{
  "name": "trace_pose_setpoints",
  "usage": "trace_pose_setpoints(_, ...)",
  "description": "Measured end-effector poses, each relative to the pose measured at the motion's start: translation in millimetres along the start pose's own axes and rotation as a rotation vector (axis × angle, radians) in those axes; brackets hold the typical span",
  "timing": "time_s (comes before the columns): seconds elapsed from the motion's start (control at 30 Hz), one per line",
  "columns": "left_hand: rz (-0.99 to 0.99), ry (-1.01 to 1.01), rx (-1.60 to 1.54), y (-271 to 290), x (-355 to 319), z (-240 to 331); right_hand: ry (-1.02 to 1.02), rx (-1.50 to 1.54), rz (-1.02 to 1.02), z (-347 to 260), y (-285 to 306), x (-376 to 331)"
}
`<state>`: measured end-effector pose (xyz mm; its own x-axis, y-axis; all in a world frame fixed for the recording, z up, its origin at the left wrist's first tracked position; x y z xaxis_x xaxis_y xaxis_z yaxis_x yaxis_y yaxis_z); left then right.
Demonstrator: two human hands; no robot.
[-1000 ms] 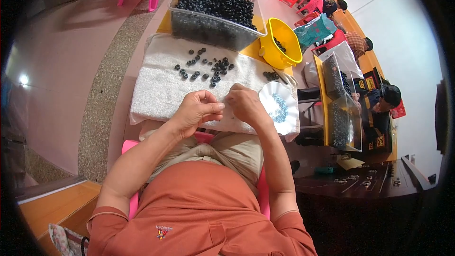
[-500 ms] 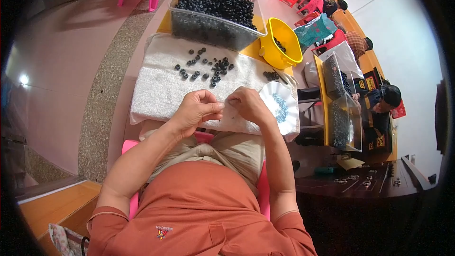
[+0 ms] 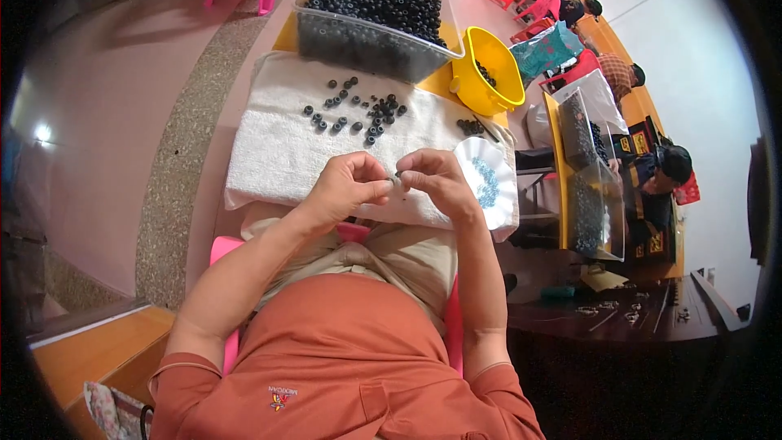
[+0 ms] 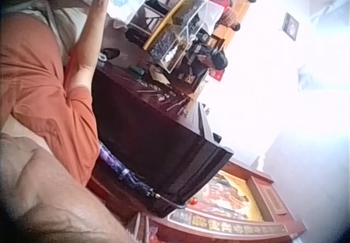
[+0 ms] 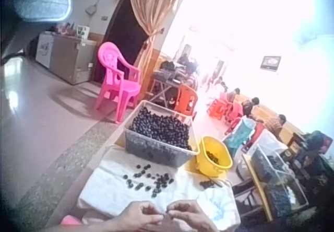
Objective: Sorting small black parts or beads by hand on a white towel into different containers.
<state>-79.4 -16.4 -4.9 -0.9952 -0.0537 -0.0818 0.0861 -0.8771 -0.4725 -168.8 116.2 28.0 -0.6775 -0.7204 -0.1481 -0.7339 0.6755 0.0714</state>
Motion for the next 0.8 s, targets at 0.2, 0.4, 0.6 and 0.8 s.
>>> trace_pose_setpoints(0.2,-0.028,-0.038,0.022,-4,-1,3,-0.072,0.106,-0.082,-5,-14,-7)
trace_pose_setpoints(0.4,-0.062,-0.03,0.043,-6,-1,0,-0.105,0.064,-0.155,-12,-19,-11)
trace_pose_setpoints(0.6,-0.093,0.03,0.084,-11,-5,1,-0.13,-0.013,-0.247,-19,-22,-16)
trace_pose_setpoints(0.8,-0.104,0.051,0.059,-12,-7,2,-0.158,-0.059,-0.247,-22,-22,-20)
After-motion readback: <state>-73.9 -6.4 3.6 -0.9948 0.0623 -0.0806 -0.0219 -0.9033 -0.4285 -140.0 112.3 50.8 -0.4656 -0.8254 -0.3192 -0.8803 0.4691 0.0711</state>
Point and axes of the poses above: each hand's wrist, its own x-axis towards the middle knuckle, its own y-axis out of the back of the hand, z = x × y, the point moved 7 cm from there along x, towards the middle knuckle, and after that the axes turned 5 degrees about z, right-handed, at the moved point
